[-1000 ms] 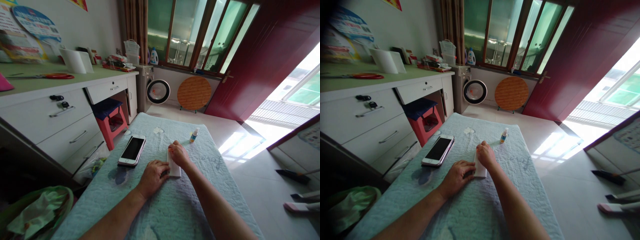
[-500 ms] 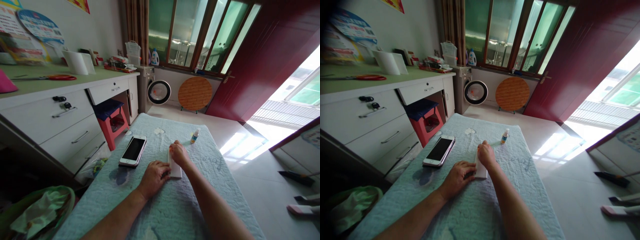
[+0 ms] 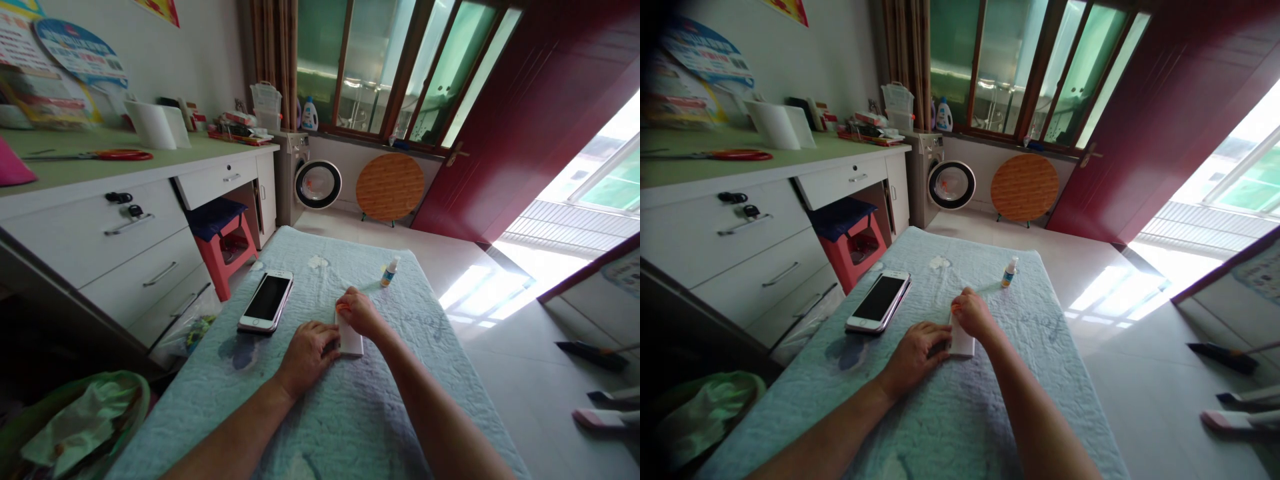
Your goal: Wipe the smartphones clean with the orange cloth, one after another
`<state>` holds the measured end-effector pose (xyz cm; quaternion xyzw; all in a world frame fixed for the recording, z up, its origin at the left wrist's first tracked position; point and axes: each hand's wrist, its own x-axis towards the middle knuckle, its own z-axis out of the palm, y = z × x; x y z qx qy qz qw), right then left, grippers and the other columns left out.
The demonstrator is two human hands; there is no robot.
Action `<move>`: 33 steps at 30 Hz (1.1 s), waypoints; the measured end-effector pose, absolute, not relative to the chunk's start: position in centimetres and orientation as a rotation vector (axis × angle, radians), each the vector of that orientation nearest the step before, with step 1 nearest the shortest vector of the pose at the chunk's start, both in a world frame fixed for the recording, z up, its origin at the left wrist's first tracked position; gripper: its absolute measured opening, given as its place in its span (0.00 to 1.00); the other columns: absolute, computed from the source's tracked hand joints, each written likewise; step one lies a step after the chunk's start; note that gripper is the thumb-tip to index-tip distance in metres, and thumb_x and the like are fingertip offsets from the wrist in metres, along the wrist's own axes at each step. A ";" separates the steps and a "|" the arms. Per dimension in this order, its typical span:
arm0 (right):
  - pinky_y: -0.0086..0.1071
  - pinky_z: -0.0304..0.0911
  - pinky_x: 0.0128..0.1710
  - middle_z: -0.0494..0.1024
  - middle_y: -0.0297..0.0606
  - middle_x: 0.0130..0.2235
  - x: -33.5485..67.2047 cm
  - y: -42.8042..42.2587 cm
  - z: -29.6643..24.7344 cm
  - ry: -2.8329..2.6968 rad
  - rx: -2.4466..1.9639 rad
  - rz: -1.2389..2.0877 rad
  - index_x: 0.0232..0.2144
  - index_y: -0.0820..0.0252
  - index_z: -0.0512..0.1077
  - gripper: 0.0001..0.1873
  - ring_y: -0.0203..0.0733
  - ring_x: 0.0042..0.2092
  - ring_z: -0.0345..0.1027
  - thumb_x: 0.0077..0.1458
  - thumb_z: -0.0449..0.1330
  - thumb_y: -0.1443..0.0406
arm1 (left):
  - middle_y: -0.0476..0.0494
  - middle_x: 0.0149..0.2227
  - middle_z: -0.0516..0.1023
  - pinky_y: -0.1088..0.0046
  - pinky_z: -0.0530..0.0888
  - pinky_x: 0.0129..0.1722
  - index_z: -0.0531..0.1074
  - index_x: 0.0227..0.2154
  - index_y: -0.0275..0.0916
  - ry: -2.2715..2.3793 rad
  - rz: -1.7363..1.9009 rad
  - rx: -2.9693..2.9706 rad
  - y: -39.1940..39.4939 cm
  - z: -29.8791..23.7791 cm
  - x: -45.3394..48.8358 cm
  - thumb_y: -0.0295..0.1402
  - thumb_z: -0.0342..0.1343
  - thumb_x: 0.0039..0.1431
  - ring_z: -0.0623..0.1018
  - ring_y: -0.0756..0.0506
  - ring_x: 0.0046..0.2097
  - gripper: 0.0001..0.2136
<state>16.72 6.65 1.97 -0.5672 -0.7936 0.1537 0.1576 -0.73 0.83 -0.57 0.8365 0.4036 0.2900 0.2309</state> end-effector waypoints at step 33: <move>0.26 0.56 0.36 0.70 0.36 0.38 15.6 4.8 1.8 -2.313 -1.595 0.443 0.34 0.57 0.77 0.12 0.34 0.37 0.64 0.58 0.53 0.69 | 0.36 0.57 0.63 0.55 0.69 0.52 0.51 0.59 0.41 1.201 0.916 2.211 0.8 -2.1 -0.7 0.35 0.60 0.53 0.69 0.38 0.54 0.33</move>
